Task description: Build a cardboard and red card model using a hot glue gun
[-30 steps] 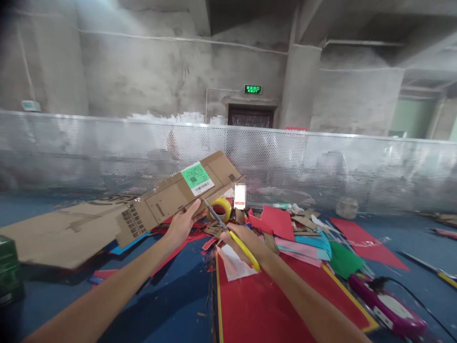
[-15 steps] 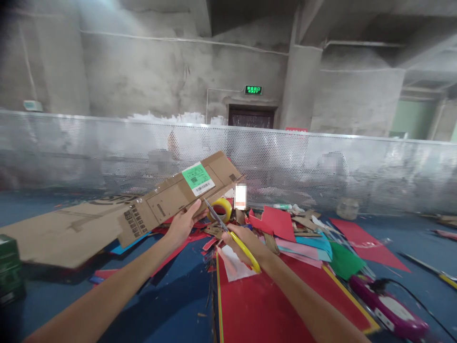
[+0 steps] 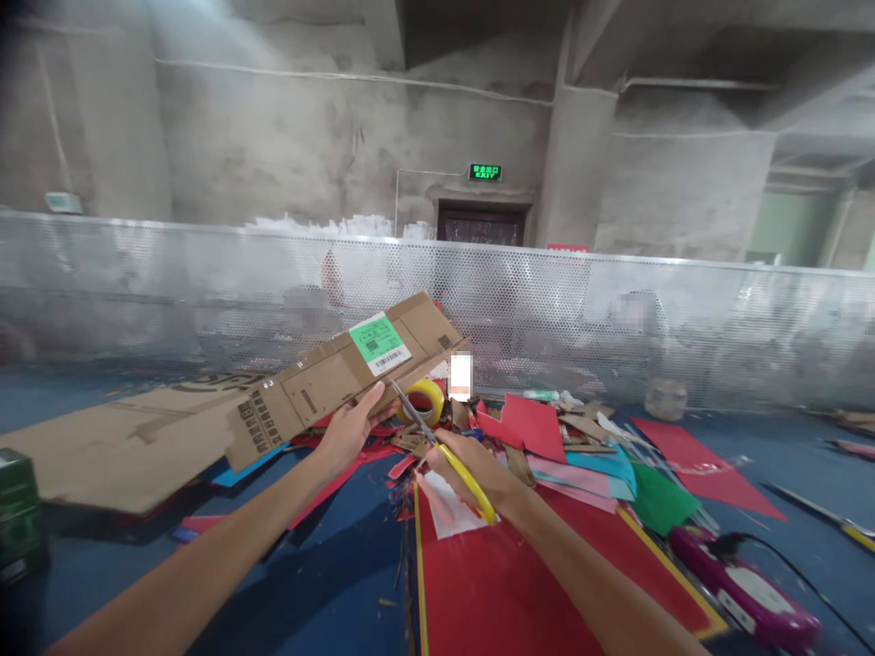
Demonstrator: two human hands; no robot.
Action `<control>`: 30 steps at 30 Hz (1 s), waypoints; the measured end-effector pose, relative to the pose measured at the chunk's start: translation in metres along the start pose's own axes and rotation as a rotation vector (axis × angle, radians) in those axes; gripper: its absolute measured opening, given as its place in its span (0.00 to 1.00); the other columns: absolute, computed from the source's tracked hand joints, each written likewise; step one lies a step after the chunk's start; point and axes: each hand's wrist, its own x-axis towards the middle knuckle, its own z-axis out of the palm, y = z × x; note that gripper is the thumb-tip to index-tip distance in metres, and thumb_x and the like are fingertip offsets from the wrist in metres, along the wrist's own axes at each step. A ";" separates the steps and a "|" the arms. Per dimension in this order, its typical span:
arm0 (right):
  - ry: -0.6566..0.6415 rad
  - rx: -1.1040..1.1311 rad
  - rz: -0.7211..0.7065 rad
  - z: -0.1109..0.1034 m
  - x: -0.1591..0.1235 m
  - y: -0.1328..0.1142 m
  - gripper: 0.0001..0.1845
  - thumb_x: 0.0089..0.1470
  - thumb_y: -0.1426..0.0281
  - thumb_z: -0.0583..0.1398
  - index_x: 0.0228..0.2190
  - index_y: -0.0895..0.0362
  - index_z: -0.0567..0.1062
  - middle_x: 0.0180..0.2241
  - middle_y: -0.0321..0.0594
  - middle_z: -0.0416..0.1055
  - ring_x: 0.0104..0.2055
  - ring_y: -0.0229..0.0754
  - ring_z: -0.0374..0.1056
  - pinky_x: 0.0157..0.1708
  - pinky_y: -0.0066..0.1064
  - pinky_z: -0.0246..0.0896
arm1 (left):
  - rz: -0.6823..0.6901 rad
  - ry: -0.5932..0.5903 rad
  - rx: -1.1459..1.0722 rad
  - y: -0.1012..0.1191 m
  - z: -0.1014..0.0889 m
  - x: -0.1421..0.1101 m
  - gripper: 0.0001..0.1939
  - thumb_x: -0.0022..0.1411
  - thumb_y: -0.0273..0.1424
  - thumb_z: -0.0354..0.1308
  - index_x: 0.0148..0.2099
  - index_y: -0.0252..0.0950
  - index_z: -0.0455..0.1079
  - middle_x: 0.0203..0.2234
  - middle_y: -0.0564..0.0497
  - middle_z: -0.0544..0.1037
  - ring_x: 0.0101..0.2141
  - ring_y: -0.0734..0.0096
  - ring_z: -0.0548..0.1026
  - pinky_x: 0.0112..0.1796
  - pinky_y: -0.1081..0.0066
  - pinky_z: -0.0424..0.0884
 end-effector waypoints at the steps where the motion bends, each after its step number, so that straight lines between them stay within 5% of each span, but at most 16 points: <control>1: -0.023 0.011 -0.012 -0.001 0.000 -0.001 0.18 0.62 0.54 0.56 0.32 0.54 0.75 0.22 0.39 0.71 0.22 0.42 0.67 0.24 0.33 0.58 | 0.001 -0.003 -0.008 0.000 0.000 0.000 0.23 0.56 0.38 0.72 0.51 0.32 0.78 0.46 0.40 0.83 0.42 0.59 0.84 0.48 0.61 0.81; 17: -0.079 -0.104 0.014 0.000 0.000 -0.002 0.07 0.63 0.65 0.55 0.33 0.52 0.70 0.21 0.36 0.70 0.24 0.44 0.67 0.31 0.34 0.54 | -0.013 0.024 0.046 0.001 0.002 -0.004 0.20 0.58 0.38 0.70 0.49 0.31 0.78 0.44 0.41 0.84 0.39 0.60 0.84 0.47 0.61 0.80; 30: -0.060 -0.292 0.075 0.002 0.001 -0.016 0.19 0.69 0.58 0.50 0.32 0.53 0.72 0.27 0.38 0.75 0.35 0.46 0.72 0.34 0.32 0.53 | -0.005 0.019 0.046 0.000 0.002 -0.003 0.19 0.57 0.39 0.70 0.46 0.32 0.80 0.41 0.41 0.85 0.37 0.59 0.84 0.46 0.61 0.81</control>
